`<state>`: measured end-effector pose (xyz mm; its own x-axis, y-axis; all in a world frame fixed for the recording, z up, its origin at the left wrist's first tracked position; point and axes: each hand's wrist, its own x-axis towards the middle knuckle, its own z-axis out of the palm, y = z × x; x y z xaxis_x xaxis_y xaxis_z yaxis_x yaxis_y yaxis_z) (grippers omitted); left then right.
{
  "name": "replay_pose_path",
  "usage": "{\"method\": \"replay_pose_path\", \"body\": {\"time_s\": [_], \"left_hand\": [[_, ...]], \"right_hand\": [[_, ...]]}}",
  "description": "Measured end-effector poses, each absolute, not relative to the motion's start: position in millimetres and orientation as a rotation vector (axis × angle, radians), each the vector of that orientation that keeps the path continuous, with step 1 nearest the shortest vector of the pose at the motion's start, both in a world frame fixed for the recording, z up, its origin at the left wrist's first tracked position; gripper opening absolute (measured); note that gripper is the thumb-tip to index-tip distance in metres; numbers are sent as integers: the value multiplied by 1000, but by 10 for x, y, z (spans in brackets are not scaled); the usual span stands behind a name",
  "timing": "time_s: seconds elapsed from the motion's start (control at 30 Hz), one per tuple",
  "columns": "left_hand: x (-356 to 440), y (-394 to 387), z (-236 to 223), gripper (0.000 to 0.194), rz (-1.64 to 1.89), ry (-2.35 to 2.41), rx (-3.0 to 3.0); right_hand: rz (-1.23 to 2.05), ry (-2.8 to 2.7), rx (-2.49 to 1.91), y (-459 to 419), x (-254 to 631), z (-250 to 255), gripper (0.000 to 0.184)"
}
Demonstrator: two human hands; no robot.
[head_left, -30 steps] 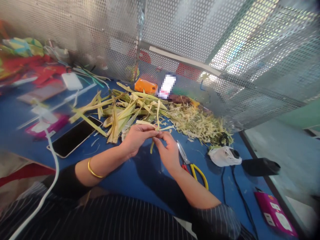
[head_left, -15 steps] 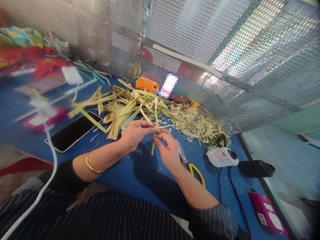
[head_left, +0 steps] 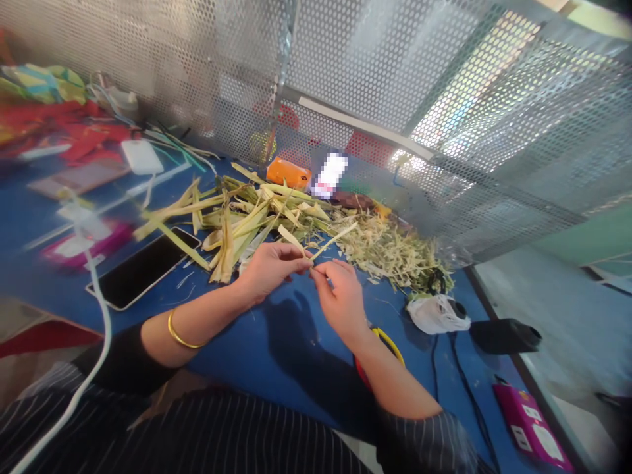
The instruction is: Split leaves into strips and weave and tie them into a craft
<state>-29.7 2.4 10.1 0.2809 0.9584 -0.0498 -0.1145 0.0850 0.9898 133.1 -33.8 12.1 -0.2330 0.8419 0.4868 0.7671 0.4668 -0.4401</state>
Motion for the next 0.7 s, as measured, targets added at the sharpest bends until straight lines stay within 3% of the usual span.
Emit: {"method": "replay_pose_path", "body": {"time_s": [0.3, 0.53, 0.7], "left_hand": [[-257, 29, 76, 19, 1067, 930, 1027], [-289, 42, 125, 34, 939, 881, 992], [-270, 0, 138, 31, 894, 957, 1158]], "right_hand": [[270, -2043, -1246, -356, 1313, 153, 21], [818, -1571, -1369, -293, 1355, 137, 37], [975, -1187, -1261, -227, 1347, 88, 17]]}}
